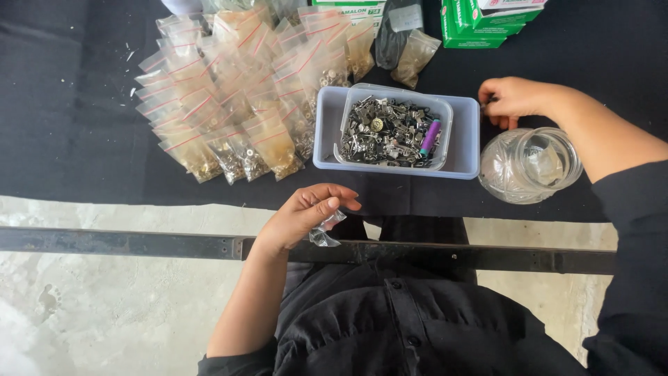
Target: Sorting small metal hardware components from a bulk container into individual plastic bags.
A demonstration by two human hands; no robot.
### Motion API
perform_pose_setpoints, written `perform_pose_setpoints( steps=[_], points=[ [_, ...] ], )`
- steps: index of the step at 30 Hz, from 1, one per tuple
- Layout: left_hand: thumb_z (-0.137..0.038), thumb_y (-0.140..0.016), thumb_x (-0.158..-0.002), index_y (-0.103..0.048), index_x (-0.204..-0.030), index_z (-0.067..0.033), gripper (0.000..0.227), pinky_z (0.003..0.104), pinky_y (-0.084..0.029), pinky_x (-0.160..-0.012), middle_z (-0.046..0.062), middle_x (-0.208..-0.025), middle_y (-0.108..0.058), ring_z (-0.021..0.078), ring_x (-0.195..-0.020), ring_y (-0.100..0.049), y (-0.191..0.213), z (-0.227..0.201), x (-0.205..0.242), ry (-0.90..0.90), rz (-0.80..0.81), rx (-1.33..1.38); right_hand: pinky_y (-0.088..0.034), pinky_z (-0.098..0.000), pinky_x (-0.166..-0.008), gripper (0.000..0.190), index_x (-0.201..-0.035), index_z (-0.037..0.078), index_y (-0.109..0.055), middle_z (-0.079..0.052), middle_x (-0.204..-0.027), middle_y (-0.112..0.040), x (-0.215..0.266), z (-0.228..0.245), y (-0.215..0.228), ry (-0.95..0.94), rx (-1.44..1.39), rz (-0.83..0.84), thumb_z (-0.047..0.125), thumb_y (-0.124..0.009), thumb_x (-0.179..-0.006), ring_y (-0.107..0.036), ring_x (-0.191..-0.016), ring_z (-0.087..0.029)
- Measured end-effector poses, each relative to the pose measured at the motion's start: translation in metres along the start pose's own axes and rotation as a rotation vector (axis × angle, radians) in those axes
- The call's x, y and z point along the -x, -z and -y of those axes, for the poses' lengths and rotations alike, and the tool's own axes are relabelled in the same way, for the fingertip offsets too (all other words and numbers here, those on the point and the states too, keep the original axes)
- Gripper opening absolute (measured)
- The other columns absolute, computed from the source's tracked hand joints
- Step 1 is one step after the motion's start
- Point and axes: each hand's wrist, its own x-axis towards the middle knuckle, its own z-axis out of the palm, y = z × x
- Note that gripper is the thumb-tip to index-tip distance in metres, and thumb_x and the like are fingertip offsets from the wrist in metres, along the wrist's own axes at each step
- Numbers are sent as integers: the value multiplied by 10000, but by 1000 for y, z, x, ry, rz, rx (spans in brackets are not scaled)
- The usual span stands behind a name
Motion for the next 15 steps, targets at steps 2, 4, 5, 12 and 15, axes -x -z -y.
perform_pose_setpoints(
  steps=[2, 4, 5, 12, 15],
  points=[
    [-400, -611, -989, -665, -1281, -9, 492, 221, -489, -681, 149, -1165, -762, 120, -1045, -671, 2, 1, 3, -20, 0, 0, -551, -496, -487, 231, -1191, -31, -533, -334, -800, -644, -2, -15, 8, 47, -132, -8, -48, -537, -961, -657, -618, -441],
    [-415, -612, -984, -658, -1279, 4, 514, 227, -486, -681, 169, -1169, -763, 141, -1063, -682, 0, 1, 3, -37, 10, 0, -532, -506, -465, 209, -1172, -51, -521, -363, -771, -631, 7, -23, 18, 86, -271, -22, -58, -550, -965, -635, -592, -459],
    [-409, -602, -991, -657, -1280, 5, 508, 229, -488, -675, 168, -1170, -761, 137, -1052, -677, -1, 1, 2, -56, 1, -9, -533, -502, -493, 200, -1150, -34, -505, -352, -785, -629, 16, -22, 24, 145, -331, -39, -57, -536, -954, -625, -607, -434],
    [-167, -566, -951, -602, -1361, -75, 422, 258, -529, -766, 113, -1297, -703, 87, -792, -599, -14, 1, -15, -226, -32, -6, -552, -416, -515, 208, -1169, -6, -502, -288, -840, -682, 107, 63, 9, 349, -331, 2, -10, -573, -973, -656, -647, -340],
    [-192, -553, -864, -477, -1432, -124, 577, 239, -477, -845, 112, -1454, -590, 72, -936, -601, -21, -12, -20, -268, 23, 148, -559, -391, -511, 210, -1194, 34, -536, -224, -809, -683, 116, 107, -26, 286, -115, 57, 38, -607, -997, -661, -591, -310]
  ],
)
